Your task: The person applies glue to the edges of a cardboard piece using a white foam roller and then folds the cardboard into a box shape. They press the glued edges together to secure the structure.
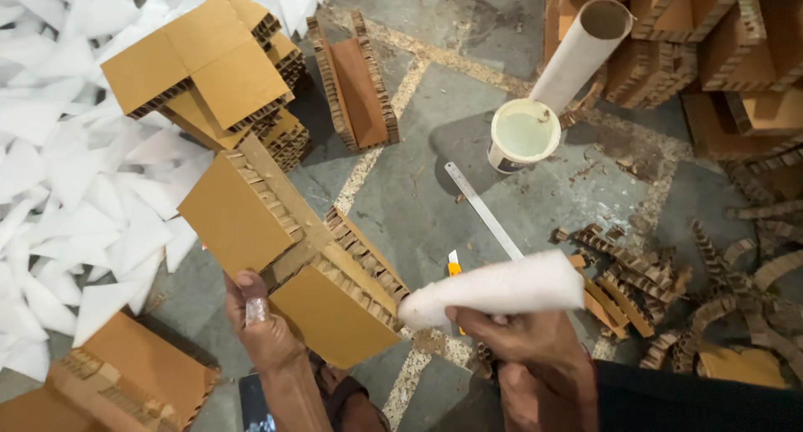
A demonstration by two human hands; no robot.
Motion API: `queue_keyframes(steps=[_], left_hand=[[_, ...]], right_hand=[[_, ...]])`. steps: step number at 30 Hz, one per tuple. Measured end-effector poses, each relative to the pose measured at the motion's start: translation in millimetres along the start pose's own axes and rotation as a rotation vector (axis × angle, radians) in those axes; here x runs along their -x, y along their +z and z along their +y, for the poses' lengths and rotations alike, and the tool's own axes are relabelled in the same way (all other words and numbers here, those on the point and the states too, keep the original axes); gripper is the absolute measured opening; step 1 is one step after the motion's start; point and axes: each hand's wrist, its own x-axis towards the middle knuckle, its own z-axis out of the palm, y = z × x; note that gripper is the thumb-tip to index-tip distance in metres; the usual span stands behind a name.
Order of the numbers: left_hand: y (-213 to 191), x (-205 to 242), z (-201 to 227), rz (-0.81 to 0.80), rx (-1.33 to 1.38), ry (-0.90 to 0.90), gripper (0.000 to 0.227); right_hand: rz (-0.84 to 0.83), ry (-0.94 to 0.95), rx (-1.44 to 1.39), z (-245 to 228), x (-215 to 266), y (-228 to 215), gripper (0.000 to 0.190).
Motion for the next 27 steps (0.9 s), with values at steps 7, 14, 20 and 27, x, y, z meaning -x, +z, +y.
queue_keyframes(steps=[7, 14, 20, 27], left_hand=[[7.2, 11.5, -14.9, -0.032, -0.127, -0.024, 0.035], [15.6, 18.1, -9.8, -0.134, -0.257, 0.149, 0.037], [33.8, 32.7, -4.7, -0.171, -0.461, 0.235, 0.037], [51.6, 43.0, -1.5, -0.171, -0.507, 0.207, 0.049]], right_hand=[[0.032, -0.633, -0.292, -36.8, -23.0, 18.4, 0.025], [0.023, -0.758, 0.201, -28.6, 6.1, 0.0, 0.021], [0.179, -0.791, 0.146, -50.4, -2.1, 7.7, 0.023], [0.316, -0.706, -0.035, -65.3, -12.0, 24.9, 0.022]])
